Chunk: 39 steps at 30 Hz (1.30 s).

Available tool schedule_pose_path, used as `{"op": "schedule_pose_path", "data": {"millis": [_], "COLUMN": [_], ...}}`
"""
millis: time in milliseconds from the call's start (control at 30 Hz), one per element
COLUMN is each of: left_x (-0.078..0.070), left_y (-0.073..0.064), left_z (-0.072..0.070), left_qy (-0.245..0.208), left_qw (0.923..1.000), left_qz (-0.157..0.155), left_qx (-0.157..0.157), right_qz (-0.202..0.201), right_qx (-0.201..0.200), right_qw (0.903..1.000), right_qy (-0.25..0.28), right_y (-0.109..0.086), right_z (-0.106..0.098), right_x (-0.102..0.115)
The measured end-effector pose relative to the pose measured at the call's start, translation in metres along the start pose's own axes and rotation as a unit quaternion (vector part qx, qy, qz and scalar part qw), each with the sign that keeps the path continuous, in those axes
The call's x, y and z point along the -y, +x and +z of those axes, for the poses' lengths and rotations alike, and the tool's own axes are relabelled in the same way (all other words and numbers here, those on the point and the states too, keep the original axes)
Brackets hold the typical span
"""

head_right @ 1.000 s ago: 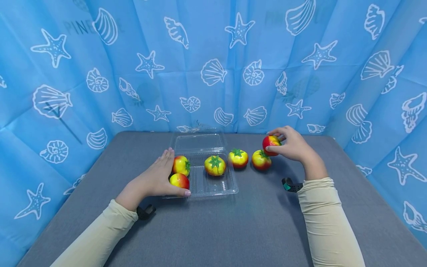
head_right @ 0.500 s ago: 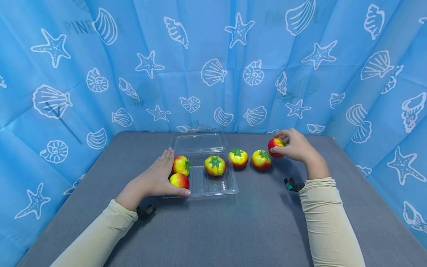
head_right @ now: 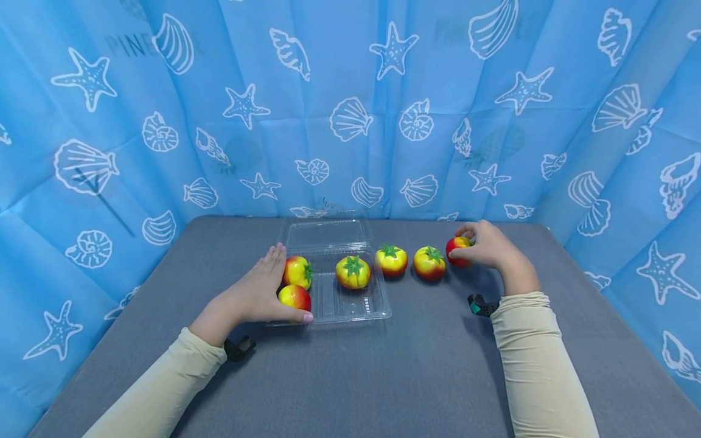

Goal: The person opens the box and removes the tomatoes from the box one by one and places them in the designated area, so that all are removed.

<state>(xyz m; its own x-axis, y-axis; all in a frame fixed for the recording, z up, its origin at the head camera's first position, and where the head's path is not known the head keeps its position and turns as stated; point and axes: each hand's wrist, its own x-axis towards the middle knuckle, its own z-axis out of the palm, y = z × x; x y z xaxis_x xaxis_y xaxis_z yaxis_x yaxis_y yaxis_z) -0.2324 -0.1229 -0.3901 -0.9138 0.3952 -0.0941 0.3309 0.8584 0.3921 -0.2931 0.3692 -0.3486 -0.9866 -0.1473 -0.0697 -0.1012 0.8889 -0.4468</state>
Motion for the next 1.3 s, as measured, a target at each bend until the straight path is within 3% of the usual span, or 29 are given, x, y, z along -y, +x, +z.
{"op": "schedule_pose_path", "data": {"millis": [900,1067,1300], "left_x": [0.0,0.001,0.0], "left_y": [0.0,0.0,0.0], "left_z": [0.001,0.001,0.0], "left_qy": [0.004,0.003,0.006], "left_qw": [1.0,1.0,1.0], "left_qz": [0.002,0.003,0.0], "left_qx": [0.001,0.002,0.001], "right_qz": [-0.002,-0.019,-0.062], "right_qx": [0.014,0.003,-0.018], "right_qw": [0.9996,0.9994,0.9978], "right_qy": [-0.023,-0.028,-0.017], "right_y": [0.004,-0.004,-0.017], "right_z": [0.007,0.001,-0.003], "right_x": [0.004,0.016,0.054]}}
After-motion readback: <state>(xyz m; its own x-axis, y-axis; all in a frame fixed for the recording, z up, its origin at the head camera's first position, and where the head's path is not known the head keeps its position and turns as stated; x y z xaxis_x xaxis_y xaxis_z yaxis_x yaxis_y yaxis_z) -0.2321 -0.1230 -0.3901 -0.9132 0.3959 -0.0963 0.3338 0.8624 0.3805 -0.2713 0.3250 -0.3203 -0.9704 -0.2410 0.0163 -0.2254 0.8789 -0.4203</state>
